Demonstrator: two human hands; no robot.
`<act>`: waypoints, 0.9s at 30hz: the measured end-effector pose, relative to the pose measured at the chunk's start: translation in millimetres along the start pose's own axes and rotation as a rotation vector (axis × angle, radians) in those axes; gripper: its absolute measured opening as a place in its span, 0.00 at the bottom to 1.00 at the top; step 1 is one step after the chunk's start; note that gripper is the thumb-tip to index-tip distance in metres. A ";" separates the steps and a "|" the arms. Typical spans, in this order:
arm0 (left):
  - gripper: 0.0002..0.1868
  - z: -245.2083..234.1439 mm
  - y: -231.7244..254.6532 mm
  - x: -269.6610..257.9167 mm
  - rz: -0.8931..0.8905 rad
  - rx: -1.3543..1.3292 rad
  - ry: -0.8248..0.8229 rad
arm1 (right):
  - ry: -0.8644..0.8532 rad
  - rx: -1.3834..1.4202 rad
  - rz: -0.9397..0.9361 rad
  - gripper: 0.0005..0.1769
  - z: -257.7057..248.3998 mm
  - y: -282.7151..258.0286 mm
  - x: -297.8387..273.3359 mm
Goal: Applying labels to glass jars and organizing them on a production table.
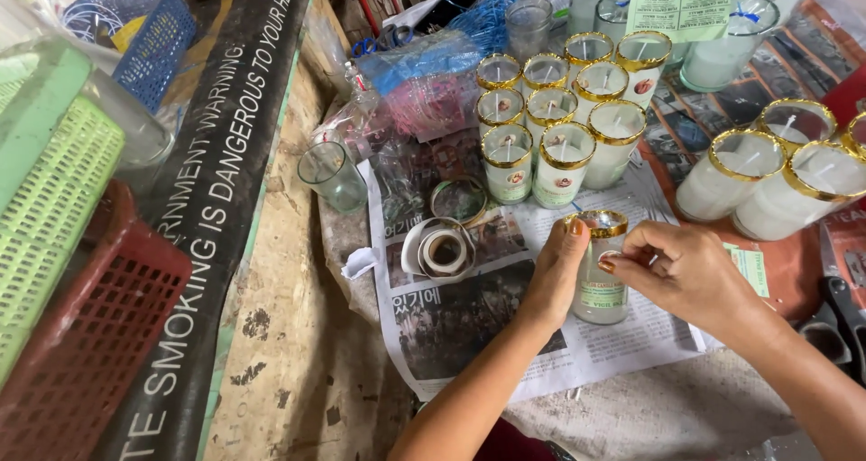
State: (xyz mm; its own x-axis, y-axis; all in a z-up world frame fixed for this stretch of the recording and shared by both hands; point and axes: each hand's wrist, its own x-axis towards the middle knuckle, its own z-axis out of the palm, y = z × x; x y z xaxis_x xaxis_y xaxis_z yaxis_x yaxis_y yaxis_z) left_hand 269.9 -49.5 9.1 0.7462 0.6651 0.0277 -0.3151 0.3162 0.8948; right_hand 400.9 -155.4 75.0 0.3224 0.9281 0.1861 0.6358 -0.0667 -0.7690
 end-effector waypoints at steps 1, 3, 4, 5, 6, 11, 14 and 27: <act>0.28 0.8 1.0 -1.6 0.016 -0.008 -0.006 | 0.050 -0.032 0.005 0.12 2.0 -1.7 -1.7; 0.27 -0.8 -1.1 -1.3 0.025 -0.046 -0.020 | 0.075 -0.083 0.063 0.14 0.7 9.2 1.1; 0.26 -1.3 -2.0 -1.5 0.036 -0.084 -0.031 | 0.099 -0.135 0.119 0.20 -0.1 14.3 2.1; 0.26 -0.8 0.8 -3.3 0.039 -0.083 -0.036 | 0.105 -0.136 0.117 0.20 -1.3 13.7 2.3; 0.24 0.0 3.7 -5.3 0.041 -0.047 -0.043 | 0.055 -0.011 0.206 0.19 -2.7 12.8 2.4; 0.24 3.4 14.2 -10.3 0.127 -0.039 -0.192 | -0.042 0.086 0.230 0.29 -20.0 -1.7 2.9; 0.33 9.3 24.3 -17.2 0.088 0.013 -0.277 | -0.104 -0.232 0.307 0.54 -24.5 -39.8 -1.2; 0.43 7.4 38.3 -10.8 0.179 0.113 -0.060 | 0.319 -0.208 0.184 0.49 -117.5 -104.8 75.6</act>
State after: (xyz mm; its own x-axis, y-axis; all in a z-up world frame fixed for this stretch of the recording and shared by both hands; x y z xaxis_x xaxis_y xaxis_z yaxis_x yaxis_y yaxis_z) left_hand 254.1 -49.7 46.4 0.7189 0.6612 0.2145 -0.3807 0.1163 0.9174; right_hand 441.0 -121.2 241.5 0.6237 0.7363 0.2626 0.6651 -0.3233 -0.6732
